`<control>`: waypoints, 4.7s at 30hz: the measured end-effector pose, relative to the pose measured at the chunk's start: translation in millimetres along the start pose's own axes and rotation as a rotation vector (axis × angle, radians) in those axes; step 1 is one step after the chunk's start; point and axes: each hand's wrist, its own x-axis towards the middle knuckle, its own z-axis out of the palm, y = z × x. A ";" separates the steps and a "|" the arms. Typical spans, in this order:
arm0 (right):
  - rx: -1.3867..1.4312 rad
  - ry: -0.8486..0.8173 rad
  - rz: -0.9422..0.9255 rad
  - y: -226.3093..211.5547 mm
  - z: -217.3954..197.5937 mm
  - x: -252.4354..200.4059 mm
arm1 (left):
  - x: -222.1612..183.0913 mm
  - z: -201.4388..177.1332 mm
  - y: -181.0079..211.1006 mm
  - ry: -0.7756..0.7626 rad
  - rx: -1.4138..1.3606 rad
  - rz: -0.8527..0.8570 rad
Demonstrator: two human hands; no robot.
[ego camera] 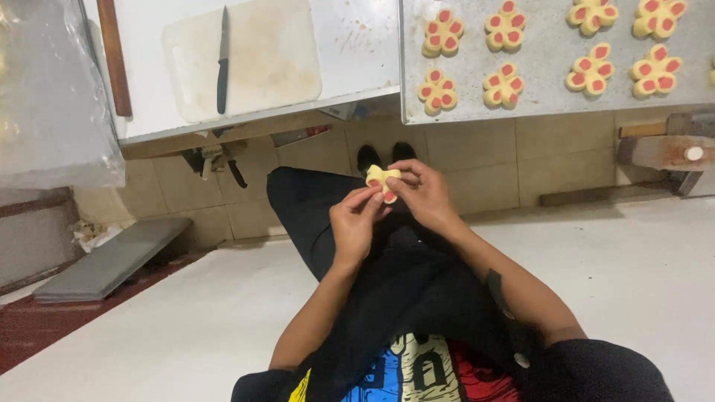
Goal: Shaping dough into flower patterns by cutting and folding, then arranging them on a baking tray.
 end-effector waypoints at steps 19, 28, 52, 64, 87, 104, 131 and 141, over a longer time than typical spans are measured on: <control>0.257 -0.012 0.072 -17.8 -11.0 -6.2 | 24.1 3.9 -5.7 -0.127 0.268 0.373; 0.148 0.116 -0.316 8.9 -0.8 -1.1 | 19.5 8.0 -5.9 -0.040 -0.043 0.109; 0.044 0.045 -0.662 -17.2 8.9 -11.1 | 36.9 -11.0 2.8 -0.288 -0.237 0.030; 0.456 0.070 -0.057 14.9 2.0 0.8 | 48.9 -3.7 -3.6 -0.210 -0.138 0.237; -0.046 0.006 -0.107 -35.4 -3.6 3.5 | 78.2 -11.8 -3.1 -0.184 0.057 0.269; 0.210 0.080 0.117 -18.8 -0.3 69.3 | 116.2 -4.3 1.4 -0.255 0.079 0.165; 0.265 0.616 -0.190 -115.2 -151.8 85.2 | 179.6 212.6 27.9 -0.691 0.033 0.227; -0.066 0.467 -0.155 -203.2 -470.8 141.7 | 231.9 547.9 17.7 -0.664 0.281 0.284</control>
